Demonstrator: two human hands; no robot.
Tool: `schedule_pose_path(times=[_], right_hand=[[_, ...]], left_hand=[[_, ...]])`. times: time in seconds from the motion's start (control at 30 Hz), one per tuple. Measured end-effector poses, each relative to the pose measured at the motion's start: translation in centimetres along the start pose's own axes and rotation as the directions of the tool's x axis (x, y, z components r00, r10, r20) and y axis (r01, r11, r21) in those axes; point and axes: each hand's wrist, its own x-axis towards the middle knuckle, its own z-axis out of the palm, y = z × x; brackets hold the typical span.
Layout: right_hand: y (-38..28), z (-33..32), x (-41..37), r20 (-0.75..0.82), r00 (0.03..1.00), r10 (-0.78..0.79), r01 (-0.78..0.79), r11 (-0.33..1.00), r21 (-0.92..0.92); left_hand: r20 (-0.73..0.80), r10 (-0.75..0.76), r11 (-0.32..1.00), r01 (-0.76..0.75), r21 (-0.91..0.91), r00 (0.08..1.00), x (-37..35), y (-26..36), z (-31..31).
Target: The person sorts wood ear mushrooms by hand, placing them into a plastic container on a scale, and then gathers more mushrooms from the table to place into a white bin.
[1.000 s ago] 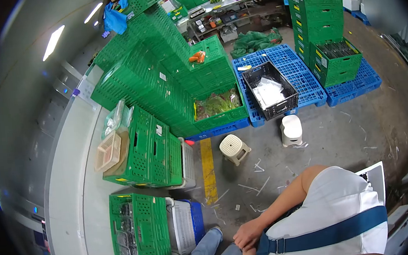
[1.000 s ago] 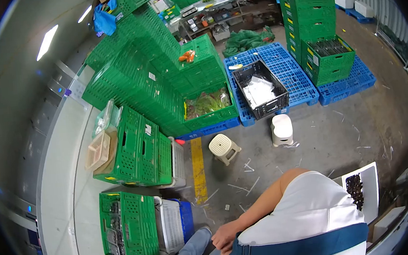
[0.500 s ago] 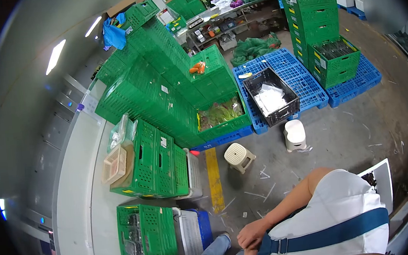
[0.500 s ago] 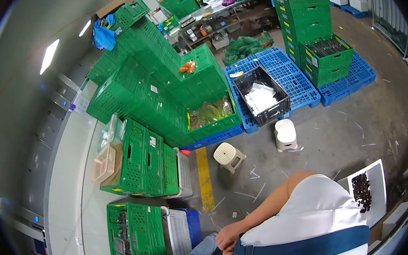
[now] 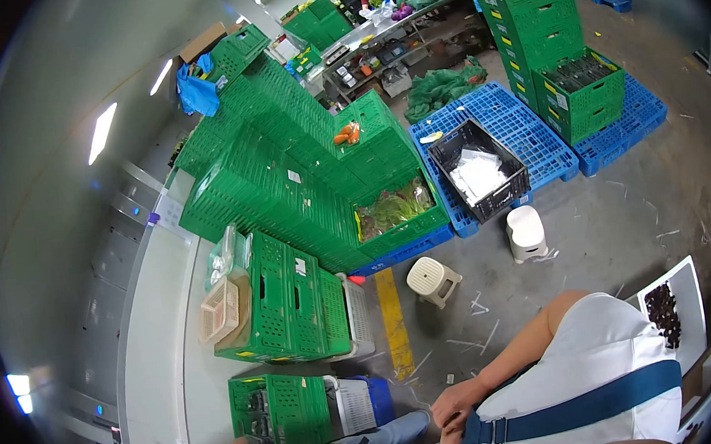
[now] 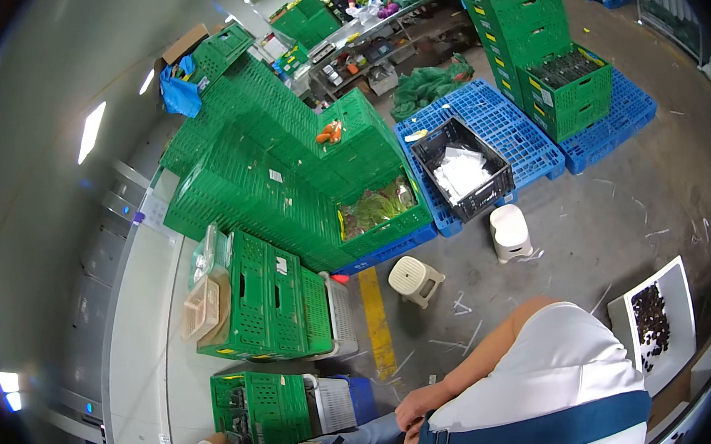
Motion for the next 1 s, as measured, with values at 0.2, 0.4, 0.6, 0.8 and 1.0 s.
schedule_pose_path(times=[0.2, 0.4, 0.6, 0.8, 1.0], right_hand=[[-0.3, -0.2, -0.7, 0.017, 1.000, 0.016, -0.016, 1.000, 0.017], [-1.3, 0.7, -0.6, 0.032, 0.999, 0.038, -0.039, 0.999, 0.024], [-1.1, 1.4, -1.2, 0.056, 0.998, 0.017, -0.022, 0.996, 0.086], [-1.3, 2.1, -1.8, 0.064, 0.992, 0.107, -0.117, 0.977, 0.180], [-1.0, 2.6, -1.1, 0.097, 0.990, 0.100, -0.119, 0.969, 0.215]], left_hand=[[-0.007, -0.007, 1.000, 0.007, 0.000, 1.000, -1.2, -0.7, -0.7], [-0.020, -0.033, 0.999, 0.033, -0.032, 0.999, -2.1, -1.2, -1.0], [-0.028, -0.036, 0.997, 0.034, -0.063, 0.999, -2.4, -2.3, -0.8], [-0.028, -0.052, 0.992, 0.048, -0.118, 0.998, -3.4, -3.5, -0.3], [-0.043, -0.055, 0.987, 0.048, -0.153, 0.998, -5.1, -4.8, -0.4]])
